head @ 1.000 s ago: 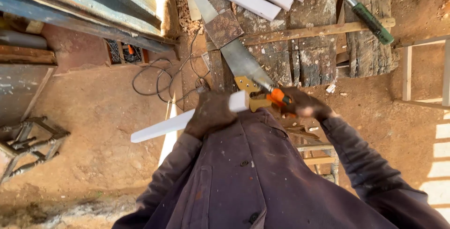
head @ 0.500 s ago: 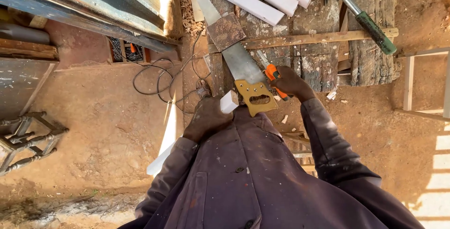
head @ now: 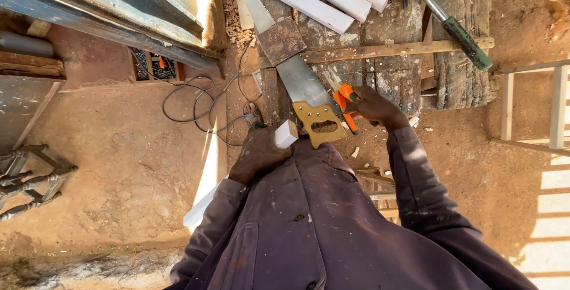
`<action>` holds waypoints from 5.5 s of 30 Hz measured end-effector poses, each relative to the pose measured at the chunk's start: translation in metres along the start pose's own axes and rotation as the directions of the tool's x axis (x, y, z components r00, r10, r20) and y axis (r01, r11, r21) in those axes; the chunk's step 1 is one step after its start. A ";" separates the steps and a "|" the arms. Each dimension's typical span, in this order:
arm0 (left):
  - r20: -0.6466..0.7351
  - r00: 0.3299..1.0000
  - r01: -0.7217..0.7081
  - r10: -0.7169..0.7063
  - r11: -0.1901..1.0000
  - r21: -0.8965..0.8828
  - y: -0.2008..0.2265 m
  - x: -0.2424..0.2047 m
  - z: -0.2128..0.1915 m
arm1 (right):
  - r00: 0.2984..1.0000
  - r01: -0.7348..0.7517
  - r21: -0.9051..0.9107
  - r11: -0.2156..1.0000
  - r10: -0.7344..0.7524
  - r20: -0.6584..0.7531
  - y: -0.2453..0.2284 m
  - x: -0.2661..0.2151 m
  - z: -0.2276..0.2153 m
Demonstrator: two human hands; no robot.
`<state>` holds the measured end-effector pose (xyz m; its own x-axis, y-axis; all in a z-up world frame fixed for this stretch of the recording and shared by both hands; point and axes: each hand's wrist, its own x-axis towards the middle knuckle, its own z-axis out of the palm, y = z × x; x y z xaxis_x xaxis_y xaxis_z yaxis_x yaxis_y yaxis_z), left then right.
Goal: Assembling a frame structure from white plastic profiles using a hand saw, hammer, and pliers on a workbench.
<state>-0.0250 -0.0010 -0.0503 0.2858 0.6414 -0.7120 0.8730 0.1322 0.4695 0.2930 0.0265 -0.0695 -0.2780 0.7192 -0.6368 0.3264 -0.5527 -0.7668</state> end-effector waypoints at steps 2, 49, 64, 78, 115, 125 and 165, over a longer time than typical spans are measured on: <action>-0.020 1.000 -0.005 0.004 1.000 -0.027 0.000 0.000 0.003 | 0.998 0.028 0.002 1.000 -0.028 -0.051 0.041 0.005 -0.012; -0.051 0.997 0.046 -0.049 0.997 -0.061 -0.041 0.034 0.031 | 0.578 0.425 -0.306 0.852 -0.516 -0.632 0.117 0.156 0.022; -0.010 1.000 0.010 -0.011 0.998 -0.061 -0.026 0.024 0.021 | 0.691 0.441 -0.707 0.552 -0.712 -0.124 0.080 0.157 0.011; -0.002 0.998 0.055 -0.055 0.996 -0.066 -0.046 0.027 0.031 | 0.840 0.354 -0.611 0.709 -0.528 -0.125 0.081 0.154 -0.014; 0.038 0.999 -0.003 0.002 1.000 0.028 -0.018 0.029 0.023 | 0.710 0.126 -0.731 0.671 -0.576 -0.405 0.105 0.174 -0.013; 0.062 0.998 0.012 -0.013 1.000 0.016 -0.020 0.036 0.025 | 0.910 -0.047 -0.914 0.404 -0.360 -0.206 0.058 0.167 -0.005; -0.164 0.905 0.283 -0.392 0.845 -0.454 -0.307 -0.030 0.004 | 0.971 -0.127 -0.395 0.910 0.196 0.140 -0.101 0.128 0.319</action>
<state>-0.3003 -0.0642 -0.1752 -0.1484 0.6531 -0.7426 0.6392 0.6363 0.4319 -0.0642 0.0401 -0.0994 -0.3325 0.5306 -0.7797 0.6893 -0.4275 -0.5849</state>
